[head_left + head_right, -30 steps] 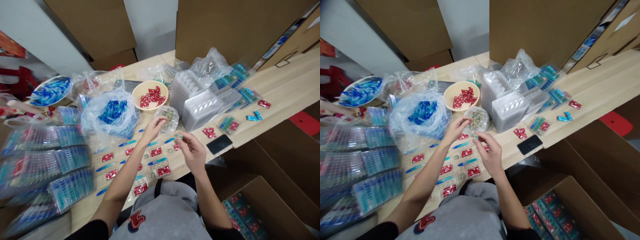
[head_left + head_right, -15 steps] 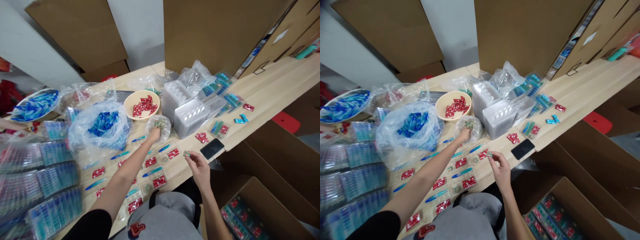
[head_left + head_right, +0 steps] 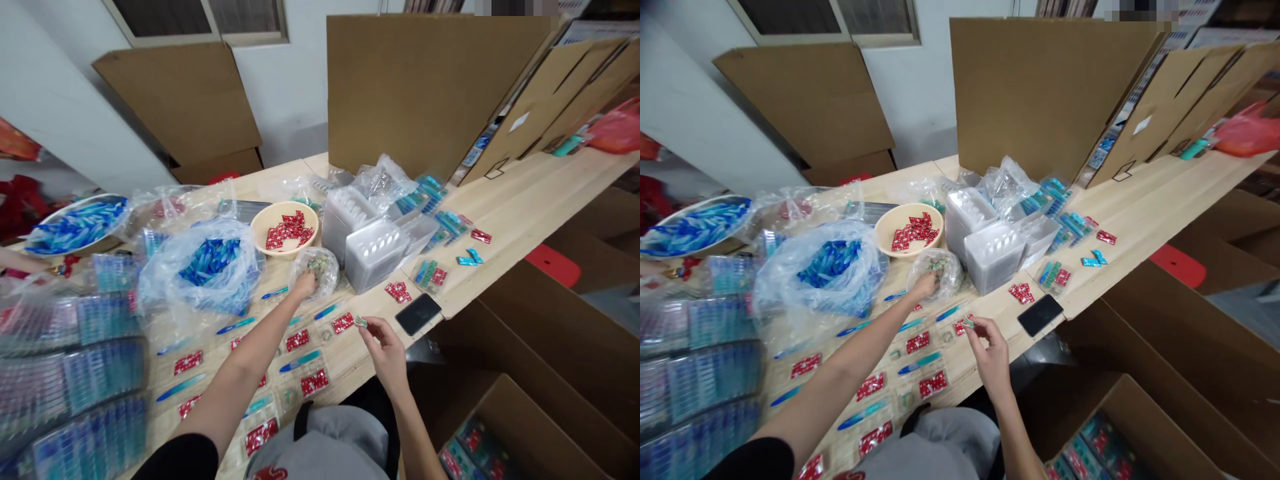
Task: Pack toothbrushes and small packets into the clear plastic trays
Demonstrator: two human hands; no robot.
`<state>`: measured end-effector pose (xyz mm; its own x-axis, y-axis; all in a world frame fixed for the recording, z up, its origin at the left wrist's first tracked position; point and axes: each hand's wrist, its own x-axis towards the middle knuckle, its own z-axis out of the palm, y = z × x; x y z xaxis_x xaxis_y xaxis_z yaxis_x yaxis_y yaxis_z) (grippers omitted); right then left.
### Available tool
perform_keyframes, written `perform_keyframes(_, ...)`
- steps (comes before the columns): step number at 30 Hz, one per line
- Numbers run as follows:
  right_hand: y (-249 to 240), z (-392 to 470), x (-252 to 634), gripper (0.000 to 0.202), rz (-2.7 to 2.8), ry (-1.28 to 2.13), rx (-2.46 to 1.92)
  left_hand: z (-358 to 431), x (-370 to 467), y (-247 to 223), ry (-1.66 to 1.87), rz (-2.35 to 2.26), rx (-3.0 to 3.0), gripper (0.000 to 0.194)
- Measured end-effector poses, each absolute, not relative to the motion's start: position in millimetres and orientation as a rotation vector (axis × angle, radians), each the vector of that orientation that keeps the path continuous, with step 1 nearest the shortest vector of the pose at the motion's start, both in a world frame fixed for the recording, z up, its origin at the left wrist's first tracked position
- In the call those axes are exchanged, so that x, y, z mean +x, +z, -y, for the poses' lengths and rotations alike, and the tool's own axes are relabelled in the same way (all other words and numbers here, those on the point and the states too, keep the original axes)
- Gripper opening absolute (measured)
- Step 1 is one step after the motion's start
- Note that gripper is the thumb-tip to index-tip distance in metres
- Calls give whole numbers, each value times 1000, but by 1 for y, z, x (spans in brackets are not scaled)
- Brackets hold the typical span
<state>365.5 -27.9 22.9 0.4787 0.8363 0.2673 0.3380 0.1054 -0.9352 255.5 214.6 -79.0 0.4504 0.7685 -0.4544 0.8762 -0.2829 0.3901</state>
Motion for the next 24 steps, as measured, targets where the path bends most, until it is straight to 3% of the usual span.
perform_keyframes(8, 10, 37, 369, 25, 1020, 573, -1551, -213, 256, -72, -73, -1360, 2005, 5)
perform_keyframes(11, 12, 32, 369, 32, 896, 669, -1555, -203, 252, -58, 164, -1354, 1908, 8)
perform_keyframes(15, 29, 16, 358, 34, 638, 886, -1448, -166, 235, -19, 531, -1326, 1689, 6)
perform_keyframes(20, 59, -5, 331, 21, 676, 1075, -1103, -100, 197, 50, 835, -956, 1320, 29)
perform_keyframes(24, 82, -7, 311, 22, 908, 1012, -996, -70, 178, 91, 1049, -811, 1346, 14)
